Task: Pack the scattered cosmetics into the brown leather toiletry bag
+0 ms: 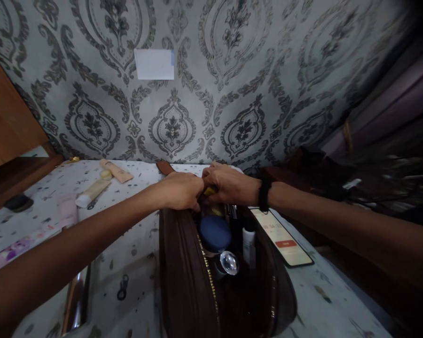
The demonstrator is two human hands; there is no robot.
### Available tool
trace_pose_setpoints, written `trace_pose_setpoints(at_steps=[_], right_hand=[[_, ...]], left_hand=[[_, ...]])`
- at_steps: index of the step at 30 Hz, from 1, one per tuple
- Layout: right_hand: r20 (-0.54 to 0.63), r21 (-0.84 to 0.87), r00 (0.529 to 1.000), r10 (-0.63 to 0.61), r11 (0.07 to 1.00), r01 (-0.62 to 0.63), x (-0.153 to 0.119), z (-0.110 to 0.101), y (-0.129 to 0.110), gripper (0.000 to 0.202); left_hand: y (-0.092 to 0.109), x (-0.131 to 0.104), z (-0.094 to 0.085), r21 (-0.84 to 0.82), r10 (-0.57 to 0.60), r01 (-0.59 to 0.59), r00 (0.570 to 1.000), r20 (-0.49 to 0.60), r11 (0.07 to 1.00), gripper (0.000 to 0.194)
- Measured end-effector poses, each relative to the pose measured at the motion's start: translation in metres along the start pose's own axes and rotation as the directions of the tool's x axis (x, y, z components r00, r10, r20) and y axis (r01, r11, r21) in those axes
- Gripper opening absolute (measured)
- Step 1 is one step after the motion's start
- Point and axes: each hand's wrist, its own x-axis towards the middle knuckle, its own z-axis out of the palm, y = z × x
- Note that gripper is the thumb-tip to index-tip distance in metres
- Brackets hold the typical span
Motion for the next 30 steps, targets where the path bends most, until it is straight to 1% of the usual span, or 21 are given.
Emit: trace_pose_setpoints(at_steps=[3, 6, 10, 13, 15, 17, 22, 26, 30], right_hand=[[0.024, 0.001, 1.0, 0.019, 1.0, -0.019, 0.001, 0.0, -0.001, 0.013], [0.048, 0.033, 0.998, 0.03, 0.999, -0.032, 0.0, -0.001, -0.001, 0.015], [-0.007, 0.096, 1.0, -0.013, 0.995, 0.014, -0.001, -0.004, 0.004, 0.01], [-0.057, 0.178, 0.997, -0.043, 0.983, 0.053, -0.004, -0.007, 0.008, 0.016], [-0.078, 0.227, 0.996, -0.036, 0.972, 0.053, -0.009, -0.009, 0.01, 0.019], [-0.1, 0.262, 0.995, -0.003, 0.965, 0.029, -0.014, -0.011, 0.012, 0.019], [-0.146, 0.335, 0.982, 0.124, 0.94, -0.069, -0.036, -0.016, 0.014, 0.018], [-0.184, 0.395, 0.965, 0.187, 0.913, -0.102, -0.057, -0.017, 0.011, 0.02], [-0.212, 0.438, 0.943, 0.255, 0.888, -0.141, -0.078, -0.016, 0.005, 0.022]], left_hand=[[0.001, 0.0, 0.0, -0.004, -0.012, 0.012, 1.0, -0.006, 1.0, 0.026], [0.0, 0.0, 0.001, -0.007, -0.01, 0.01, 1.0, -0.008, 1.0, 0.026], [-0.002, 0.0, 0.002, -0.011, 0.002, -0.002, 1.0, -0.024, 1.0, 0.025], [-0.003, 0.0, 0.001, -0.025, 0.011, -0.011, 1.0, -0.011, 1.0, 0.023], [-0.003, -0.001, 0.0, -0.029, 0.024, -0.024, 1.0, -0.005, 0.999, 0.022], [-0.004, -0.001, 0.0, -0.034, 0.034, -0.034, 0.999, -0.007, 0.999, 0.023], [-0.008, 0.002, 0.002, -0.075, 0.028, -0.029, 0.999, -0.017, 0.997, 0.028], [-0.012, 0.005, 0.005, -0.083, 0.083, -0.086, 0.996, -0.043, 0.993, 0.029], [-0.014, 0.005, 0.002, -0.09, 0.103, -0.104, 0.995, -0.012, 0.991, 0.029]])
